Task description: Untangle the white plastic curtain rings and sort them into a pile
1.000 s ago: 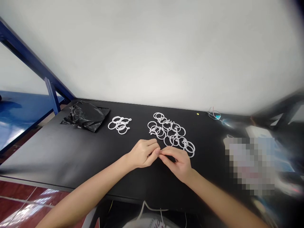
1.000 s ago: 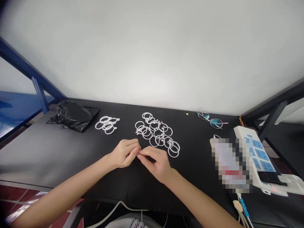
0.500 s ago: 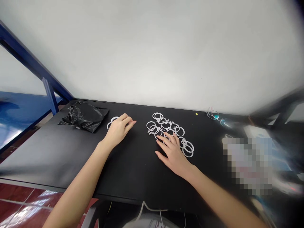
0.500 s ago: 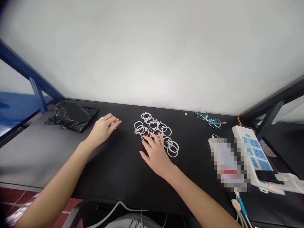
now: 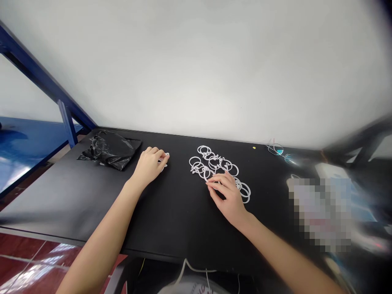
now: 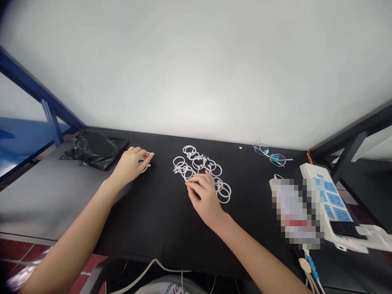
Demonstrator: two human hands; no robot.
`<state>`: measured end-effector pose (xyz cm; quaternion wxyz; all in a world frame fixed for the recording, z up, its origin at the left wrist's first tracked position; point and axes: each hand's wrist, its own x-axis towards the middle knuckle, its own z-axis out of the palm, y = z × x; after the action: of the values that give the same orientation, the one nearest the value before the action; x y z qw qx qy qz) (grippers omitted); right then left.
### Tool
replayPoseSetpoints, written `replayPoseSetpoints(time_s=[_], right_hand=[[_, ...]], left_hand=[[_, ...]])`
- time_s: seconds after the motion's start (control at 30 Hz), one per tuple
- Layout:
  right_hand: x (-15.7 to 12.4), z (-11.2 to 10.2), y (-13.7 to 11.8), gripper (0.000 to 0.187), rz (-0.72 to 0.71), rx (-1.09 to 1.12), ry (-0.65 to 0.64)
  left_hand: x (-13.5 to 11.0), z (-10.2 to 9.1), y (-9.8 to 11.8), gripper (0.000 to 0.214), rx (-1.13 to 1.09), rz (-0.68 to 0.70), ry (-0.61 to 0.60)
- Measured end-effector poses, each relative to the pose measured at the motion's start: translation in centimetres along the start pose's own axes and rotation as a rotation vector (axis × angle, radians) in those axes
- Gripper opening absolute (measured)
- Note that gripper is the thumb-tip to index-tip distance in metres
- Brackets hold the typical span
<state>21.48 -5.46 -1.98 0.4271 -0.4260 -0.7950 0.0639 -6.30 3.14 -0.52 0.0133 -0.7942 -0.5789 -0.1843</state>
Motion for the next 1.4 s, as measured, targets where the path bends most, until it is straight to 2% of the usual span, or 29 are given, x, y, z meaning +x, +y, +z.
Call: replayPoseSetpoints(time_s=[0.1,0.2,0.23,0.27,0.37,0.43,0.5,0.6,0.7,0.8,0.87,1.07,1.4], right_hand=[[0.2,-0.3,-0.1,0.019,-0.025,0.063,0.097],[0.3,-0.5,-0.5,0.022,-0.036,0.142,0.140],[0.2,-0.5,-0.6,0.023,-0.031,0.181,0.131],[0.2,-0.5,-0.8,0.024,-0.020,0.224,0.113],[0.0,-0.4,-1.1,0.019,0.014,0.320,0.057],[0.0,-0.4,-1.1,0.014,0.032,0.346,0.043],[-0.1,-0.4,-1.1,0.012,0.048,0.375,0.017],[-0.4,-0.5,-1.0,0.016,0.133,0.503,-0.022],[-0.7,-0.6,-0.9,0.028,0.264,0.644,0.015],[-0.6,-0.7,-0.9,0.019,0.333,0.630,0.021],[-0.5,-0.7,-0.9,0.010,0.363,0.601,0.020],[0.0,-0.6,-0.9,0.014,0.385,0.615,-0.005],[0.4,-0.7,-1.2,0.017,0.527,0.762,0.037]], left_hand=[[-0.1,-0.2,0.9,0.026,0.002,-0.020,0.101],[-0.4,-0.5,3.3,0.022,-0.264,0.065,0.127],[-0.6,-0.6,4.3,0.021,-0.417,0.110,0.086],[-0.9,-0.6,5.4,0.021,-0.572,0.158,-0.006],[-1.9,-0.4,8.4,0.038,-0.918,0.247,-0.294],[-2.4,-0.2,9.6,0.046,-1.031,0.247,-0.387],[-2.7,-0.1,10.0,0.049,-1.085,0.225,-0.410],[-2.7,0.0,9.7,0.046,-1.085,0.207,-0.416],[-2.5,-0.1,9.4,0.041,-0.979,0.252,-0.416],[-2.4,-0.2,9.3,0.038,-0.859,0.308,-0.413],[-2.4,-0.3,9.4,0.034,-0.820,0.323,-0.416],[-2.3,-0.9,9.7,0.020,-0.821,0.319,-0.455],[-2.2,-1.2,9.8,0.032,-0.847,0.396,-0.468]])
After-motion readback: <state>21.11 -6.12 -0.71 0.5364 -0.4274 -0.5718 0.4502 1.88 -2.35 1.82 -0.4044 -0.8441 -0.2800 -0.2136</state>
